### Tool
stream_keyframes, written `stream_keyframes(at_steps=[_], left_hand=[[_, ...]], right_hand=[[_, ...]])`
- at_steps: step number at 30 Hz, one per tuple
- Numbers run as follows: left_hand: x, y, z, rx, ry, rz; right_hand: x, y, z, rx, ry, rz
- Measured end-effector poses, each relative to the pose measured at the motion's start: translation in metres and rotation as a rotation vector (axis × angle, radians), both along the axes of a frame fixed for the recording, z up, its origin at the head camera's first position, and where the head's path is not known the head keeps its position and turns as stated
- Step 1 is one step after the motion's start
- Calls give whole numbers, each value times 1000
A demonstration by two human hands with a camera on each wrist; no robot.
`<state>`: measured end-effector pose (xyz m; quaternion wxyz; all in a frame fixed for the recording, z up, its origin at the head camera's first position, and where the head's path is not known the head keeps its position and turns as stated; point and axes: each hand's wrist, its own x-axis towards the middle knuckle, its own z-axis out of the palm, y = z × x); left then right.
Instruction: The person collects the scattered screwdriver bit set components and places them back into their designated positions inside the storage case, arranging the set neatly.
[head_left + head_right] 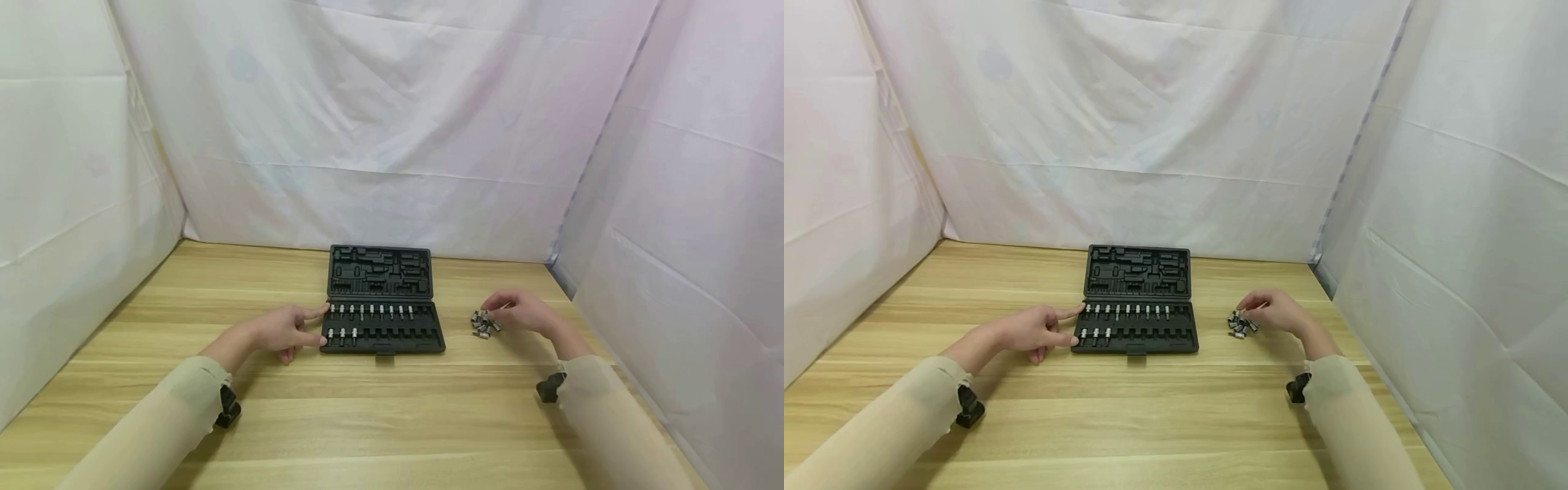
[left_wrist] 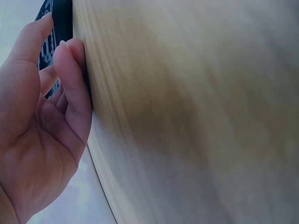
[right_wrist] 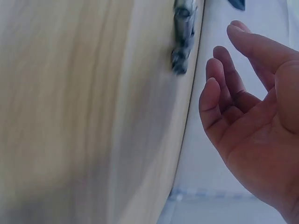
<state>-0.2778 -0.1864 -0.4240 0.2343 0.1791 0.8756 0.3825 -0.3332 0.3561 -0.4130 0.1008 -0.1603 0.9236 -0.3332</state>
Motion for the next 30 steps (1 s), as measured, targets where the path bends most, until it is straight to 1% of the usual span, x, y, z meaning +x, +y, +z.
stream_keyframes(at_steps=[4,8,14,18,25,30], left_hand=[[0,0,-1,-6,5,0],[0,-1,-2,-8,6,-1],[-1,-2,-5,3,1,1],[0,-1,-6,7,1,1],[0,-1,-3,6,-3,3],[0,0,-1,7,-7,2]], right_hand=[[3,14,-3,27,17,6],[6,22,-5,22,-21,13],[6,25,-9,46,-67,3],[6,24,-11,43,-88,-2],[8,29,-10,50,-65,-28],[6,32,-11,49,-44,-26]])
